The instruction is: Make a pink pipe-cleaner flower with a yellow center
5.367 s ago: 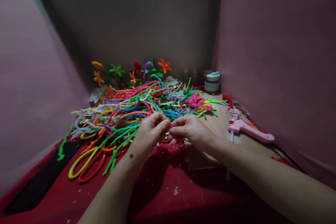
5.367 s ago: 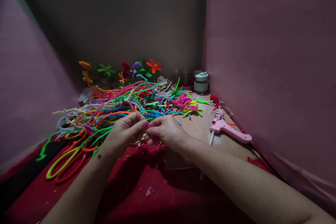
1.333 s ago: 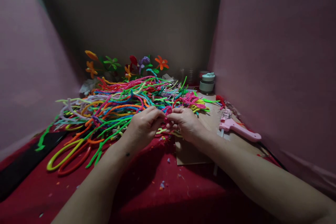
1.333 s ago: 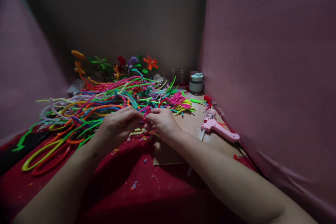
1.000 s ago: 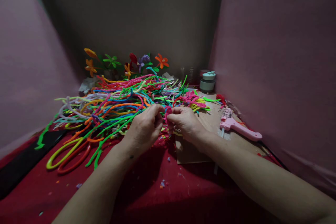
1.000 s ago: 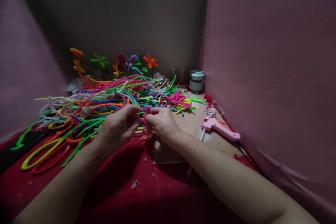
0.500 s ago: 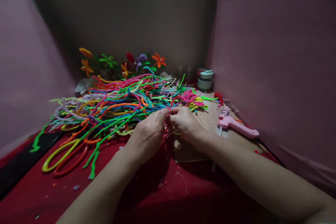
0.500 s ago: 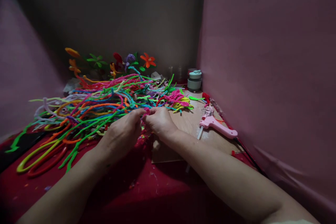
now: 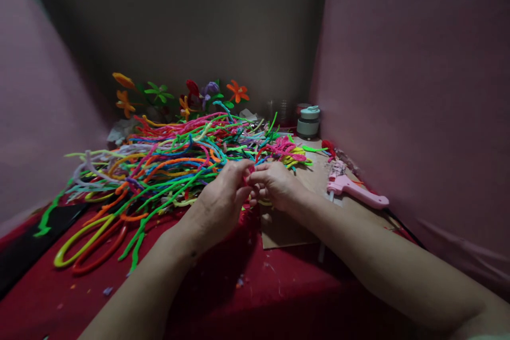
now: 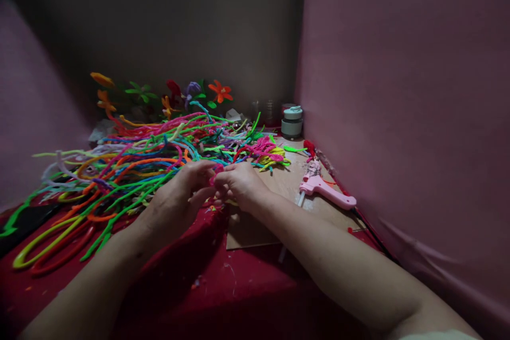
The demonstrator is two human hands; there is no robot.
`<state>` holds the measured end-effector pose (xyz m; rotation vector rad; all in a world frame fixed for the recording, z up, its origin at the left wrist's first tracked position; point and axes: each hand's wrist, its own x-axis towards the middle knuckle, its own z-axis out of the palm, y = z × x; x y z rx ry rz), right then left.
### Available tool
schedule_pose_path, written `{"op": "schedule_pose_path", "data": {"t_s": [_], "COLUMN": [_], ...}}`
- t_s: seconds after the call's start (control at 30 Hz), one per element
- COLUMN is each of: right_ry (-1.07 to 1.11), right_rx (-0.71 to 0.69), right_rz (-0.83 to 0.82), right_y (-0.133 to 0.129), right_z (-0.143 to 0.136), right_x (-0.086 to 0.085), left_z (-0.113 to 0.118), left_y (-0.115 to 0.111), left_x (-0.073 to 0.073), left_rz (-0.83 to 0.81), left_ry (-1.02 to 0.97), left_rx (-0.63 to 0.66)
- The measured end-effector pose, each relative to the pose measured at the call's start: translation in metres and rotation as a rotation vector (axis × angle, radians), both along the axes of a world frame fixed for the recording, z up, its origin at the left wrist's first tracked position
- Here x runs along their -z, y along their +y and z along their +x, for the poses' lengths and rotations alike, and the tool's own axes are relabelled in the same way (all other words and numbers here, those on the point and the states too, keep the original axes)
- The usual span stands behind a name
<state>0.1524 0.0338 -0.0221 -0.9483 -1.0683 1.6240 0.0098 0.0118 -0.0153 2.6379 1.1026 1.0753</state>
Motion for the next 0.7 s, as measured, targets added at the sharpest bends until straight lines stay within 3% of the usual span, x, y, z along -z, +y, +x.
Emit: {"op": "schedule_pose_path", "data": {"t_s": [0.17, 0.3, 0.4, 0.53, 0.7], "right_ry": [0.082, 0.056, 0.031, 0.026, 0.151], "right_rx": [0.001, -0.009, 0.003, -0.027, -0.136], "right_rz": [0.087, 0.109, 0.095, 0.079, 0.136], "right_y": [-0.004, -0.004, -0.004, -0.004, -0.002], "right_z": [0.0, -0.002, -0.002, -0.003, -0.003], "right_x": [-0.004, -0.004, -0.003, -0.001, 0.003], "left_z": [-0.002, -0.004, -0.002, 0.0, -0.005], "left_y": [0.001, 0.002, 0.003, 0.004, 0.005], "left_x": [-0.017, -0.025, -0.025, -0.023, -0.023], "left_rz": [-0.485, -0.862, -0.888, -0.767, -0.821], "left_ry": [-0.569, -0.644, -0.547, -0.477, -0.516], "left_rx": [-0.042, -0.036, -0.085, -0.147, -0.052]}}
